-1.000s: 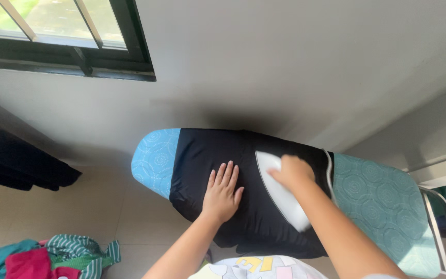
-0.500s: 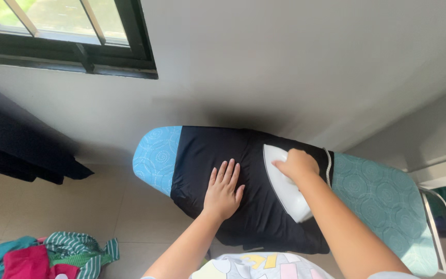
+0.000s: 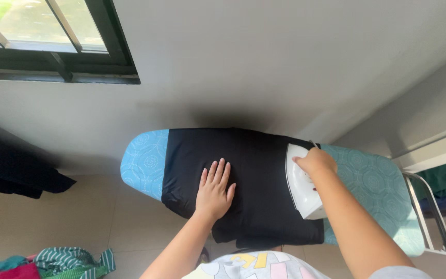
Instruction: The person irons a black garment on a blue ironing board using a white electric iron. They repeatedly smooth the fabric with their hands and move the iron back and forth across different sections, occasionally lifting and repositioning the garment to access new areas.
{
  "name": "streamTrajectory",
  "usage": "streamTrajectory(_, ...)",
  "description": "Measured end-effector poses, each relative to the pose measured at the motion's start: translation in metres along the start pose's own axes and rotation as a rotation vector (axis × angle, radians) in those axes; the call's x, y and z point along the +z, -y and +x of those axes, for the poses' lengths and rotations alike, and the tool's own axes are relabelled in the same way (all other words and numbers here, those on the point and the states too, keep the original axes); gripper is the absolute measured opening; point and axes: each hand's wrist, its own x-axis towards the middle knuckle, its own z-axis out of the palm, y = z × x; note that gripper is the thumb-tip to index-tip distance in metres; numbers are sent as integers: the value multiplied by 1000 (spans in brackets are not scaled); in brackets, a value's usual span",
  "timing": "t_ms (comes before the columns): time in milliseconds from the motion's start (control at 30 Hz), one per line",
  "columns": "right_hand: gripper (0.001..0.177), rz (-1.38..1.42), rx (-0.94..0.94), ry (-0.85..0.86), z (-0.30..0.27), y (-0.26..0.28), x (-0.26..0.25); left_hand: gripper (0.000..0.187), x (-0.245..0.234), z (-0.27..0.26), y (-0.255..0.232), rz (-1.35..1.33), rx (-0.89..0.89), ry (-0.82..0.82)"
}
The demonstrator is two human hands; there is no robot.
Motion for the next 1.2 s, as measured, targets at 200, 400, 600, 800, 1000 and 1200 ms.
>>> streamTrajectory(200,61,-85,-38,-37,-50,-63,32,67,-1,0,0,16,7,8)
streamTrajectory(400,58,-20,42,-14,-23,-54,21,66,3,0,1,30,8,-10)
streamTrajectory(600,53,131,82,-35,16,-26,-7,66,0,-1,-1,15,-4,11)
streamTrajectory(800,61,-61,45,-16,-60,-87,33,67,-3,0,-1,21,15,-5)
streamTrajectory(1000,58,-7,64,-22,-12,-67,15,66,-2,2,-2,16,3,6)
streamTrajectory(1200,54,83,43,-22,22,-45,-6,66,-1,-2,-2,21,-6,5)
